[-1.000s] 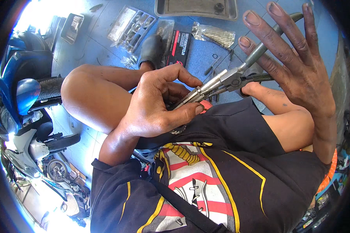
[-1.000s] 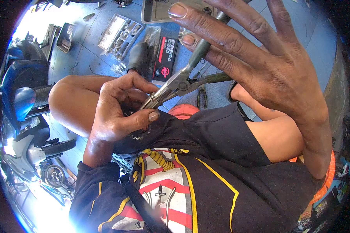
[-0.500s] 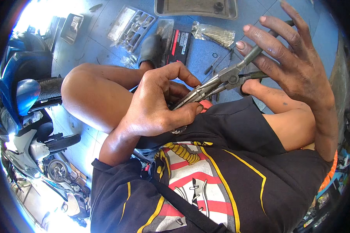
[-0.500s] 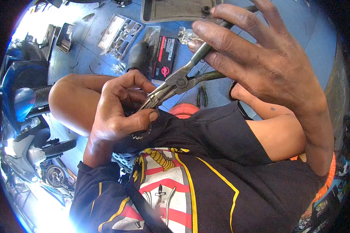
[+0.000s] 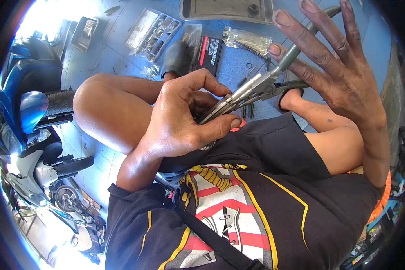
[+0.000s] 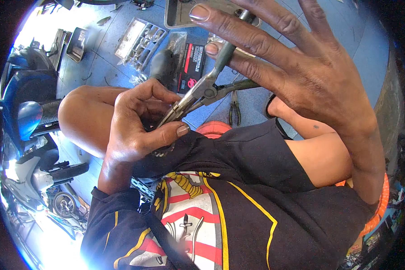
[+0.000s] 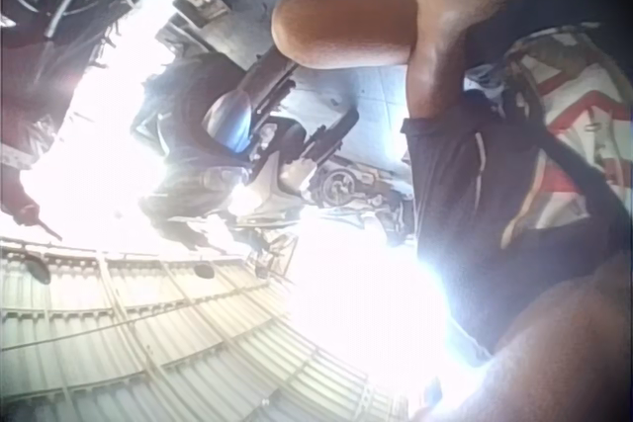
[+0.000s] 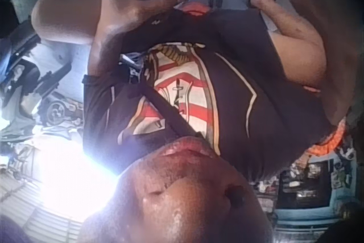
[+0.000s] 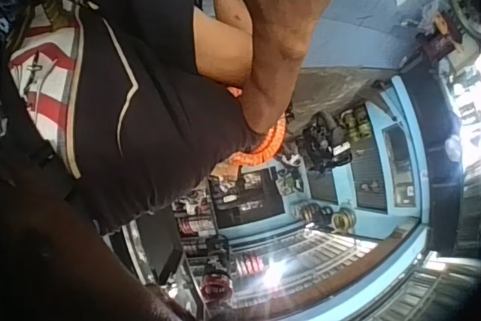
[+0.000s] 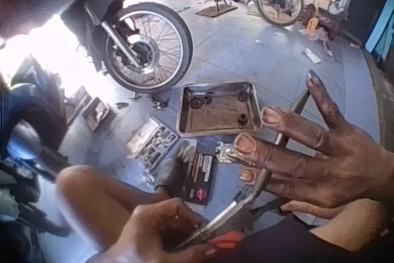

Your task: The recorder is assembling or repairing internal motorcycle engine components, specifically working on a gear shaft and related assembly.

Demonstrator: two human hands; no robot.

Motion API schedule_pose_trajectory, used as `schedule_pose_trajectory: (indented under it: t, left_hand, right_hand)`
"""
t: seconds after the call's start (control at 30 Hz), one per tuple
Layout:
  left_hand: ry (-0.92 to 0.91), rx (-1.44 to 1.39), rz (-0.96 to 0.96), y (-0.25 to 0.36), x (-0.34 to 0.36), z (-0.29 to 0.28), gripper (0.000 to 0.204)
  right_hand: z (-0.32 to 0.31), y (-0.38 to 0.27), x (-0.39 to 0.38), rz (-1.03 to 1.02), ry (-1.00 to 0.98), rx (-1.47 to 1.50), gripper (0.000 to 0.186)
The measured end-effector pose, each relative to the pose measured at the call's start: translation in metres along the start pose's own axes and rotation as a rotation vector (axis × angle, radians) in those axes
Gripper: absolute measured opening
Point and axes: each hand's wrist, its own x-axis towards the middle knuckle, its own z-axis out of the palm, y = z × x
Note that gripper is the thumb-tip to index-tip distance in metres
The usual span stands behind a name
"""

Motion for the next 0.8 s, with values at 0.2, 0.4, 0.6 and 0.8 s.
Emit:
schedule_pose_trajectory:
  t: [0.2, 0.4, 0.6, 0.8]
  left_hand:
    - [-0.007, -0.039, -0.085, 0.014, 0.0, 0.0, 0.034]
    - [0.035, -0.049, 0.044, 0.0, 0.0, 0.002, 0.035]
    - [0.044, -0.102, -0.095, 0.008, 0.0, 0.0, 0.033]
    - [0.031, 0.007, -0.009, 0.001, -0.001, 0.001, 0.033]
  right_hand:
    - [-0.003, 0.0, 0.002, 0.017, -0.037, 0.014, 0.05]
    - [-0.001, 0.004, -0.008, 0.017, -0.075, 0.033, 0.047]
    - [-0.003, 0.004, -0.013, 0.03, -0.121, 0.049, 0.044]
    - [-0.004, 0.002, -0.001, 0.048, -0.17, 0.066, 0.041]
